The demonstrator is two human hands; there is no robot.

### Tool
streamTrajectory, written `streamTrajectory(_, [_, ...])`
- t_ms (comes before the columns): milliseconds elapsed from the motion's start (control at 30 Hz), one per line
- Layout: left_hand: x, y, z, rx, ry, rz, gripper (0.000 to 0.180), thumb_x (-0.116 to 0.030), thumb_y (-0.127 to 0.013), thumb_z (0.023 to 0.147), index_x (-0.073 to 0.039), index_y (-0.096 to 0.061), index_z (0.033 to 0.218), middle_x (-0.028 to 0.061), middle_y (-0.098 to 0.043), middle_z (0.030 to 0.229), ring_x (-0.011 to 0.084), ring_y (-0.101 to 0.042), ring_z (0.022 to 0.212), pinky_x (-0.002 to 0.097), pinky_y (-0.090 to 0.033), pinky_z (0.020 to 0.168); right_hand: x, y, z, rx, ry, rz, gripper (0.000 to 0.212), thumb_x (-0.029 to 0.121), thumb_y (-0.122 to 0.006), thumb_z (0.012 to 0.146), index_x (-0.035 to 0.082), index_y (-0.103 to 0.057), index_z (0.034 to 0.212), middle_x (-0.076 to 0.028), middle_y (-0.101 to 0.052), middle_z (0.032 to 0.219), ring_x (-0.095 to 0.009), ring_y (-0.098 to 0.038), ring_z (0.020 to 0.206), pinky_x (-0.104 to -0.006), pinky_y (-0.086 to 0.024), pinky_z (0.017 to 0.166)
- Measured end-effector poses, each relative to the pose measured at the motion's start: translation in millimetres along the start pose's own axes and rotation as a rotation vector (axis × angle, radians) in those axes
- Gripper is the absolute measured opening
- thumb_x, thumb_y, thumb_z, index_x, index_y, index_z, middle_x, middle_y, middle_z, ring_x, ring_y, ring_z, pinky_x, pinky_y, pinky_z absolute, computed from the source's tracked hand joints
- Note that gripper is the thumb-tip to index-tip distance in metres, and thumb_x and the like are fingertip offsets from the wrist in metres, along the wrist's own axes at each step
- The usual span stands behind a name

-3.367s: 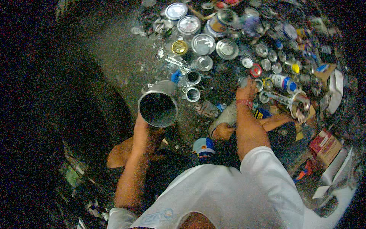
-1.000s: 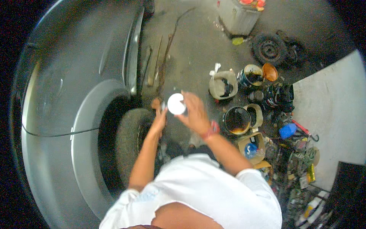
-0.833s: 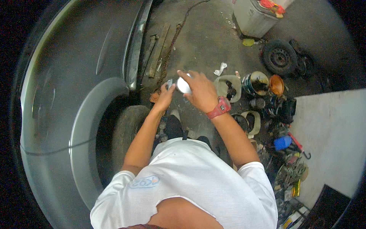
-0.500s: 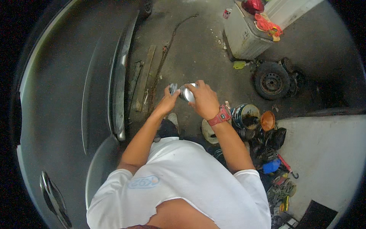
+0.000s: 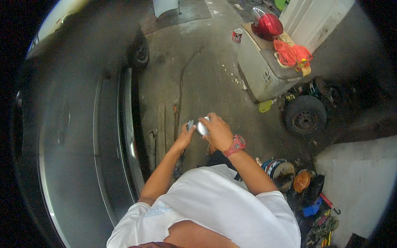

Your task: The person walks through a cluttered auto repair shop, sits on the floor, and opens several paint cans. They pour paint into a spray gun cup, wipe the area with a cloth, and then stand up to connect the spray gun to an air hose.

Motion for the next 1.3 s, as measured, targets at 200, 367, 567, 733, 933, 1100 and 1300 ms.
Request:
streamTrajectory(200, [-126,58,144,-0.116,0.043,-0.066,0.088,-0.056,-0.051,0.101,-0.001,-0.020,0.162,0.0349,-0.052,0.145,0.0410,-0.054,0.135,0.0439,-0.039,0.112,-69,50,202,0.097,0.032,-0.002,0.067,0.016,-0.088,0.073,0.016,-0.062,0.135,-0.016,-0.057,0.130,-0.038,-0.064,0.114,-0.0479,-0.054,0.093])
streamTrajectory(367, [-226,113,267,-0.182,0.032,-0.109,0.085,-0.053,-0.052,0.102,0.001,-0.022,0.161,0.0349,-0.049,0.148,0.0415,-0.051,0.138,0.0451,-0.038,0.115,-117,76,373,0.058,0.103,-0.047,0.068,0.019,-0.089,0.072,0.015,-0.064,0.135,-0.016,-0.059,0.125,-0.037,-0.065,0.111,-0.0480,-0.056,0.090])
streamTrajectory(567, [-313,195,486,-0.247,-0.038,-0.152,0.085,-0.053,-0.054,0.101,0.003,-0.026,0.158,0.0349,-0.048,0.149,0.0449,-0.048,0.140,0.0464,-0.036,0.116,-189,77,615,0.087,0.133,-0.097,0.065,0.020,-0.088,0.073,0.013,-0.065,0.133,-0.018,-0.062,0.121,-0.037,-0.068,0.106,-0.0466,-0.057,0.089])
streamTrajectory(733, [-445,259,627,-0.165,-0.009,-0.209,0.087,-0.053,-0.053,0.101,0.003,-0.021,0.160,0.0366,-0.047,0.149,0.0452,-0.047,0.141,0.0467,-0.036,0.116,-243,118,792,0.078,0.073,-0.091,0.069,0.019,-0.087,0.076,0.011,-0.061,0.139,-0.023,-0.059,0.136,-0.040,-0.065,0.117,-0.0471,-0.055,0.098])
streamTrajectory(933, [-595,296,789,-0.149,-0.079,-0.071,0.090,-0.054,-0.052,0.102,0.004,-0.015,0.161,0.0364,-0.050,0.146,0.0446,-0.050,0.139,0.0446,-0.037,0.115,-331,186,952,-0.156,0.089,-0.010,0.078,0.018,-0.086,0.078,0.008,-0.053,0.148,-0.026,-0.054,0.144,-0.042,-0.057,0.131,-0.0442,-0.051,0.106])
streamTrajectory(1100, [-709,288,975,-0.072,-0.073,-0.353,0.085,-0.055,-0.051,0.103,-0.006,-0.015,0.163,0.0186,-0.055,0.130,0.0305,-0.060,0.111,0.0439,-0.046,0.101,-458,212,1072,-0.414,-0.175,0.430,0.093,0.028,-0.087,0.081,0.003,-0.037,0.156,-0.027,-0.045,0.154,-0.041,-0.051,0.139,-0.0463,-0.046,0.112])
streamTrajectory(1300, [-872,293,1151,0.064,-0.131,-0.823,0.071,-0.062,-0.046,0.105,-0.016,-0.029,0.155,0.0046,-0.048,0.100,0.0163,-0.051,0.088,0.0356,-0.048,0.077,-578,245,1257,-0.171,-0.180,0.573,0.091,0.035,-0.081,0.088,0.002,-0.033,0.158,-0.029,-0.046,0.152,-0.042,-0.051,0.139,-0.0476,-0.045,0.112])
Point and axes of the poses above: each hand's wrist, its own z-axis towards the middle knuckle, its own y-axis out of the back of the hand, x = y × z, the point moved 2 cm from there along z, towards the middle knuckle
